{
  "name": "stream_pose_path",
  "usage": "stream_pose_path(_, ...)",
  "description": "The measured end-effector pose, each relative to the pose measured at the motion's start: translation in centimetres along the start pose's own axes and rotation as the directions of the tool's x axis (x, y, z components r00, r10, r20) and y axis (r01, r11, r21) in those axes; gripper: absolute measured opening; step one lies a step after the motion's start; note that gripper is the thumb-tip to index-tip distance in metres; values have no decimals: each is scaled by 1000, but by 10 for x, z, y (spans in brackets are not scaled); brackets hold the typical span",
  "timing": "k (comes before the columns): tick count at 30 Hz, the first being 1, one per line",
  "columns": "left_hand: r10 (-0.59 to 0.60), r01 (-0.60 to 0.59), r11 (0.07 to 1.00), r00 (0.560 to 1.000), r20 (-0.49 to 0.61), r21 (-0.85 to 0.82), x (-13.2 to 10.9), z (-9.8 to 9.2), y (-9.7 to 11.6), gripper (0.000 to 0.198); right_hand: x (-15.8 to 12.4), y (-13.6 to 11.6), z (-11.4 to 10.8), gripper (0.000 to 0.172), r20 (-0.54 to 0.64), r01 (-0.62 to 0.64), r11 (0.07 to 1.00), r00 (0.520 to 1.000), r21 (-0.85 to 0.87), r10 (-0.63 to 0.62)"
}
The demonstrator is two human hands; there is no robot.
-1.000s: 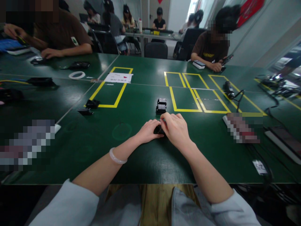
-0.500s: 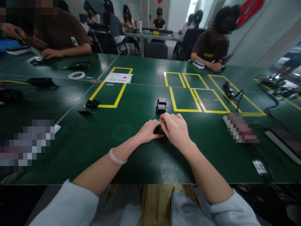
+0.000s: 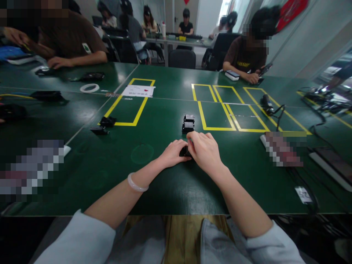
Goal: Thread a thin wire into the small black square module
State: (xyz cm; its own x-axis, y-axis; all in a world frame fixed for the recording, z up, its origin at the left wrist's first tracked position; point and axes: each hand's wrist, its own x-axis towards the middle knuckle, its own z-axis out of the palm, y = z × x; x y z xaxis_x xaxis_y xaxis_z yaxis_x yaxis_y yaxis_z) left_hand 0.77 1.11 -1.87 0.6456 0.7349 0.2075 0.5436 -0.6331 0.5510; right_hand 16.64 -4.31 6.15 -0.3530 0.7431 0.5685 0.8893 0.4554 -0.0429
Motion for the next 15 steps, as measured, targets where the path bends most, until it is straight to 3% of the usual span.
stream_pose_path(15, -15, 14, 1000, 1000, 10, 16, 0, -1, 1, 40, 0, 0, 2, 19, -14, -18, 999, 1000, 31, 18)
